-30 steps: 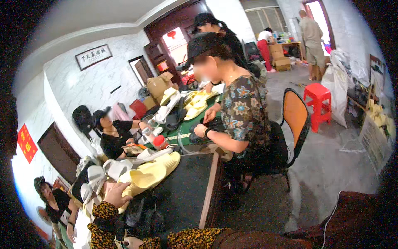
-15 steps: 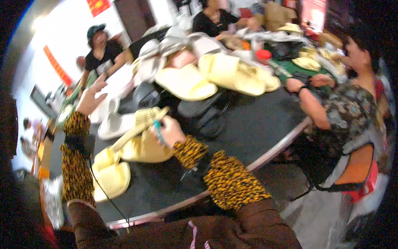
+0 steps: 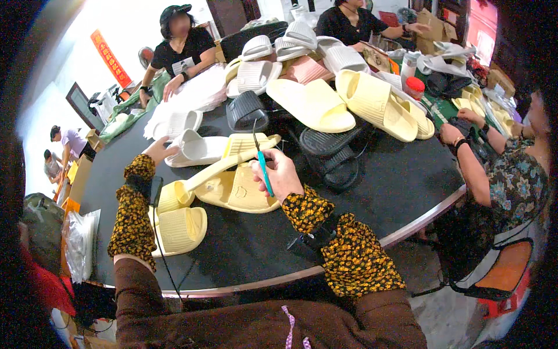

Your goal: Trim excess thread or material from manufactured sandals using scissors.

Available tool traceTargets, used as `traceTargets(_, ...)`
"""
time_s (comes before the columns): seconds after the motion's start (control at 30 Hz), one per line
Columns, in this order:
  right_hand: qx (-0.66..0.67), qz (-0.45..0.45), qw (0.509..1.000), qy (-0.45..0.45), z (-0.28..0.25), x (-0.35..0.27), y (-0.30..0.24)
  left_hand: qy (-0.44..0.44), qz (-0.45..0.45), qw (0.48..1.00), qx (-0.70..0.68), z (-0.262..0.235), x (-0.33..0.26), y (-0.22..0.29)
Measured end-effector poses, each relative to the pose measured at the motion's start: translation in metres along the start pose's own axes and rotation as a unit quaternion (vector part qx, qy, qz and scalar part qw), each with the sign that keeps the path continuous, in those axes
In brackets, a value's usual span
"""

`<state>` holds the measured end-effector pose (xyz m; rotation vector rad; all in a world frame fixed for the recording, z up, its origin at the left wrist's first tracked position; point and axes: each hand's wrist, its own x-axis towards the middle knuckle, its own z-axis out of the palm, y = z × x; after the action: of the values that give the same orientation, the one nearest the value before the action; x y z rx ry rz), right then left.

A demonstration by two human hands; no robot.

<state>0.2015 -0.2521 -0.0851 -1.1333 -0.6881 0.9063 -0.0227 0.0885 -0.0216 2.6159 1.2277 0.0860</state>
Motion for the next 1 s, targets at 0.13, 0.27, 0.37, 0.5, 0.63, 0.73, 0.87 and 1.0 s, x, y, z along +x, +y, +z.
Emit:
traceTargets(0.13,0.001,-0.01,1.0,0.008,-0.001,0.0,-0.002,-0.007,-0.01,0.998,0.055,0.021,0.027,0.02)
traceTargets(0.27,-0.004,-0.008,1.0,0.015,-0.002,0.004,0.001,-0.022,-0.037,0.994,-0.102,0.043,0.036,0.008)
traceTargets(0.37,-0.008,-0.003,1.0,0.028,-0.016,0.005,0.0,-0.045,-0.045,0.987,-0.149,0.059,0.054,0.025)
traceTargets(0.5,0.026,-0.02,0.999,-0.016,0.013,-0.005,-0.011,0.092,-0.087,0.969,-0.212,0.023,0.062,-0.072)
traceTargets(0.63,0.012,-0.024,0.999,0.018,-0.004,0.001,-0.005,0.131,-0.124,0.913,-0.366,0.001,0.064,-0.016)
traceTargets(0.73,0.001,-0.023,1.0,0.021,-0.008,0.0,-0.004,0.152,-0.175,0.863,-0.449,-0.029,0.038,0.039)
traceTargets(0.87,-0.011,-0.043,0.999,0.014,0.003,-0.003,-0.008,0.156,-0.153,0.868,-0.446,-0.073,0.018,0.049)
traceTargets(1.0,0.024,-0.062,0.997,0.028,0.002,-0.003,-0.006,0.146,-0.096,0.866,-0.469,-0.079,0.003,0.096)
